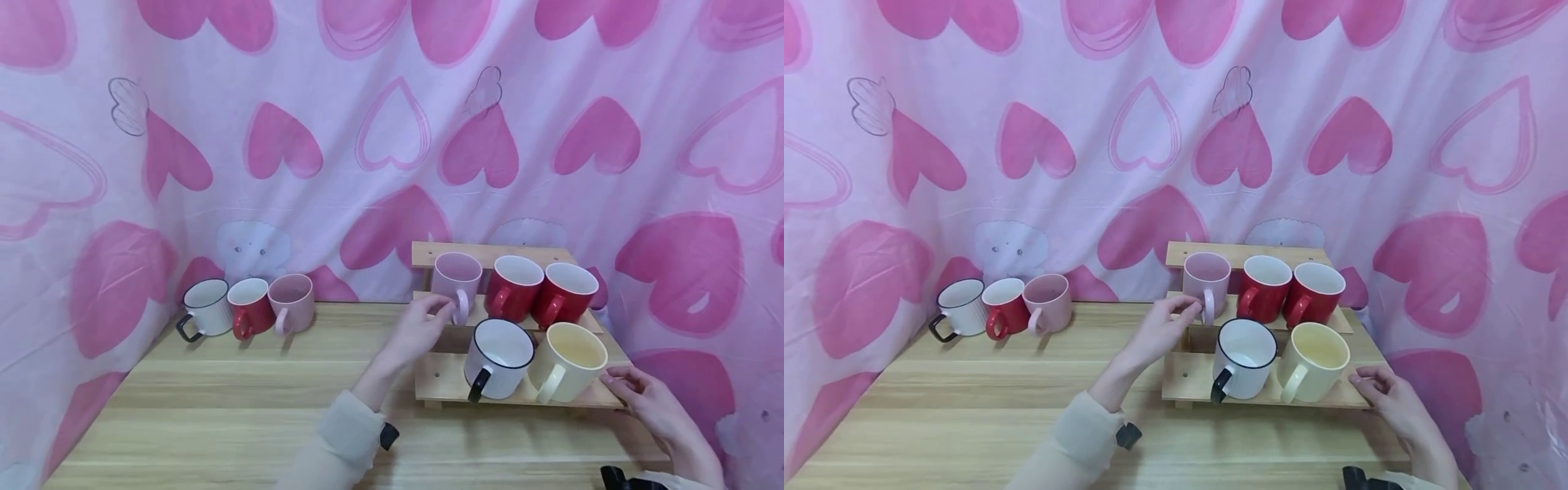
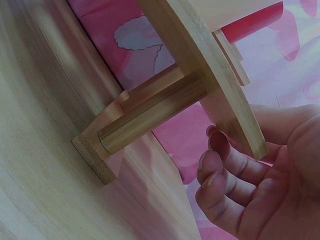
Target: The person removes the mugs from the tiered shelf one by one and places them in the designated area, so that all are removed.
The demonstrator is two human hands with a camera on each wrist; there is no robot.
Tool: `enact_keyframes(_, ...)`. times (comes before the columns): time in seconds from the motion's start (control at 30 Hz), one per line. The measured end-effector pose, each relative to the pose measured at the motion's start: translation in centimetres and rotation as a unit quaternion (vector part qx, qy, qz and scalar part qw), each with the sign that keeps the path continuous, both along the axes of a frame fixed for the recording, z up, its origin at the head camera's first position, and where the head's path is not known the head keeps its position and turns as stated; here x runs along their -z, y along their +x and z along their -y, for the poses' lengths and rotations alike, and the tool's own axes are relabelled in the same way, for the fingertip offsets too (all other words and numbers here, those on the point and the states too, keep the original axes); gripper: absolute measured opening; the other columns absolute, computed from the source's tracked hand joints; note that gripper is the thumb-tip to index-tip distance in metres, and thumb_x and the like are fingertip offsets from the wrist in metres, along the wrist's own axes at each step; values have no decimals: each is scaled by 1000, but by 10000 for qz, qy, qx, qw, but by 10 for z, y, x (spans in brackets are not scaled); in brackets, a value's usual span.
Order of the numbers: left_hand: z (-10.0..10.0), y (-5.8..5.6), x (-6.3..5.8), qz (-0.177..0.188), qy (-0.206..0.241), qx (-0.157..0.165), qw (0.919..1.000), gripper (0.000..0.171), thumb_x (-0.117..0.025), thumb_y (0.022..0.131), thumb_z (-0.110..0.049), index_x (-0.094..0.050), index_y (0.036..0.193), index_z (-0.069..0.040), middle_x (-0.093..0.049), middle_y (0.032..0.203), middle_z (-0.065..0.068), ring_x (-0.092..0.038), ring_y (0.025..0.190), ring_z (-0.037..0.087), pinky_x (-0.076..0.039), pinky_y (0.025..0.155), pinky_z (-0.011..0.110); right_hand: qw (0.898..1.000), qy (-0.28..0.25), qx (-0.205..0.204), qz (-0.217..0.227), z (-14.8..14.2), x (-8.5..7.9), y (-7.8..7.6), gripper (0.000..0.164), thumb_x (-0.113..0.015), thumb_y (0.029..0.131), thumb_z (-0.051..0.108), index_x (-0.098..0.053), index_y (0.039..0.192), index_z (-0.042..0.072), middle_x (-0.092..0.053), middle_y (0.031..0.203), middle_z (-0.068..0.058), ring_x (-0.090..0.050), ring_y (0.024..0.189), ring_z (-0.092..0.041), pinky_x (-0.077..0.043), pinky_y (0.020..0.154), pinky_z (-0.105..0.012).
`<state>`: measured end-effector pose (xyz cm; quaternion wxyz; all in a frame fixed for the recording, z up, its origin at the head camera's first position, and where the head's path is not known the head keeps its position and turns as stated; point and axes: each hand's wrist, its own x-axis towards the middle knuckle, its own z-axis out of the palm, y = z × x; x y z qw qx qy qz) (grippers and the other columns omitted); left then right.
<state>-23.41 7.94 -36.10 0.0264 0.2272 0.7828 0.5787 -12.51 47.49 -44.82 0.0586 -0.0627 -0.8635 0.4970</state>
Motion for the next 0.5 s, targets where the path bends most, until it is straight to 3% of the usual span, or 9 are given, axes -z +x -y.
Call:
enact_keyframes(0.23,-13,0,1,168,217,37,9996,28,-57,100,-29,-68,119,-11,-66,106,-3,-56,89,14,-50,76,31,10000,-14,22,73,0,0,0,21,-59,100,19,-62,110,1,-62,92,11,-54,81,-2,-55,66,-28)
enact_keyframes(0.37,-19,0,1,492,314,153,9982,29,-60,98,-36,-70,114,-14,-64,101,-6,-55,93,14,-48,80,33,10000,-66,34,49,-1,-1,-1,18,-58,100,19,-63,109,4,-62,91,12,-55,81,-2,-55,65,-29)
enact_keyframes(0.5,-23,0,2,519,387,256,9976,29,-59,98,-37,-71,110,-13,-65,100,-8,-56,98,14,-48,89,37,9999,-125,12,24,0,-1,-1,17,-58,100,18,-63,109,5,-63,92,12,-56,83,0,-56,66,-31)
